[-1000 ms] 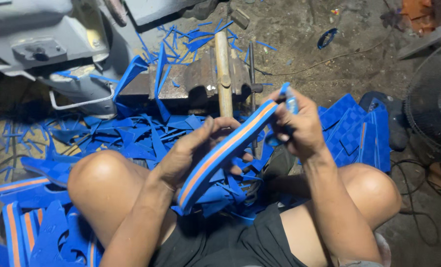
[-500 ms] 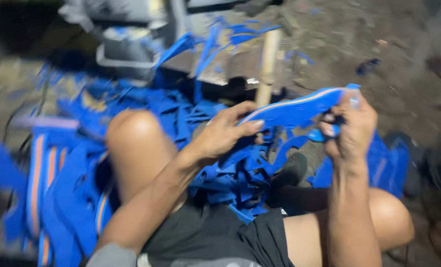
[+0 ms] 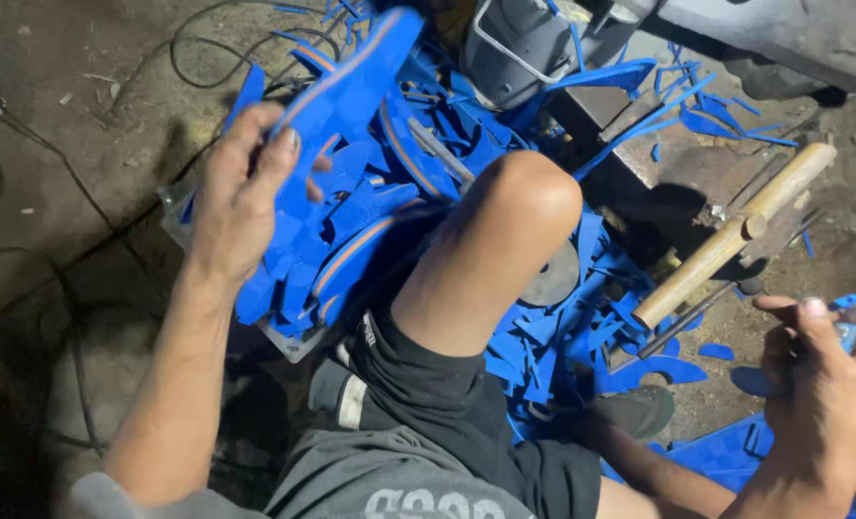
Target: The person sits on the floor and uses a handheld blade to trim excess plastic from the edges of blue slipper soles. They repeatedly position each sole against a vertical metal rod and scrape away protruding material, then set the trimmed soles aside.
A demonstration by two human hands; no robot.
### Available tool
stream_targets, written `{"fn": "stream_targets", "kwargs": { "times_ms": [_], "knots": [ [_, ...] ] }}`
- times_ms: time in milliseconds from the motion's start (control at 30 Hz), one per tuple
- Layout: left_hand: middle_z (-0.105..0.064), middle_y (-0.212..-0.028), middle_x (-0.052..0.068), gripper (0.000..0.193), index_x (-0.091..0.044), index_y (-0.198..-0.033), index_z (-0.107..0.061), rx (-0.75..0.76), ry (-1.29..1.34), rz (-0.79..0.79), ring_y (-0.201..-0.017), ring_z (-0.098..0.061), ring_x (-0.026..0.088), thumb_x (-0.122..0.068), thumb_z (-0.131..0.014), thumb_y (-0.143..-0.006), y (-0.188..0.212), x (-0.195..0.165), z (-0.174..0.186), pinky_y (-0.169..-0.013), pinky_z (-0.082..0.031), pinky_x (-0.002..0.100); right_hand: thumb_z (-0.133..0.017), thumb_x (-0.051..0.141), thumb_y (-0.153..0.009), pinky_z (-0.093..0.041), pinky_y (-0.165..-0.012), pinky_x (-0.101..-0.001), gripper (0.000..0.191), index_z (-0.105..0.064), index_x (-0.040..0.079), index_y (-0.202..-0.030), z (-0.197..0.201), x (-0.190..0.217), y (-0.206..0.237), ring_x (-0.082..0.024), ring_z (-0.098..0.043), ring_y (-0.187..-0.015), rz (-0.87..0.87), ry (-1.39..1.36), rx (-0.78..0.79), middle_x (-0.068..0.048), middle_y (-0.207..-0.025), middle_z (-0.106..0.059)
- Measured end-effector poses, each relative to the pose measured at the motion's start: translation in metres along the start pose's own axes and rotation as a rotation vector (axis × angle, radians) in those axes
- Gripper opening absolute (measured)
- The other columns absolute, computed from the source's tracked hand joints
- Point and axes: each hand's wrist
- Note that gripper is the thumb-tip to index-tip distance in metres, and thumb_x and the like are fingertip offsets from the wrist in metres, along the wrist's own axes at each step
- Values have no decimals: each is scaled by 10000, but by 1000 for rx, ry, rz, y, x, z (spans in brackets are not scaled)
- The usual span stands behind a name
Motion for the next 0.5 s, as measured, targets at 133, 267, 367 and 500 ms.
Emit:
{"fn": "stream_targets", "kwargs": {
  "times_ms": [133,267,367,500],
  "knots": [
    [-695,-970,81,180,-54,-1205,-572,-67,-68,6,-781,-627,120,-173,-608,-1076,0,29,-7,-723,-523,270,-685,190,-1046,-302,-435,-218,227,-689,-33,-1007,-36,16,5,-78,-466,-519,-36,139,-13,-40,-716,-593],
    [-701,-993,120,186,-80,-1177,-503,-159,592,159,-809,-674,173,-114,-619,-1036,-12,-3,-36,-738,-566,307,-695,194,-1022,-332,-458,-226,208,-723,-12,-1027,-45,31,8,-59,-462,-527,-59,193,-31,22,-677,-525],
    [-670,-1111,155,197,-66,-1279,-499,31,587,-16,-980,-667,198,-64,-627,-1128,1,-58,-78,-956,-569,348,-723,208,-1025,-286,-484,-232,233,-758,-22,-1022,-12,41,5,-50,-395,-539,-41,150,-120,57,-682,-471],
    [-586,-1146,98,384,-39,-1275,-450,509,274,-138,-1049,-645,181,-100,-664,-963,22,-86,-182,-993,-547,346,-731,304,-1009,-346,-482,-256,318,-749,2,-910,68,52,15,-58,-492,-559,-139,380,-218,31,-663,-591]
  ]
}}
Point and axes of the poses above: each hand's wrist, its own y-axis away from the middle knuckle, its own z-axis out of the back of the hand, x = y × z
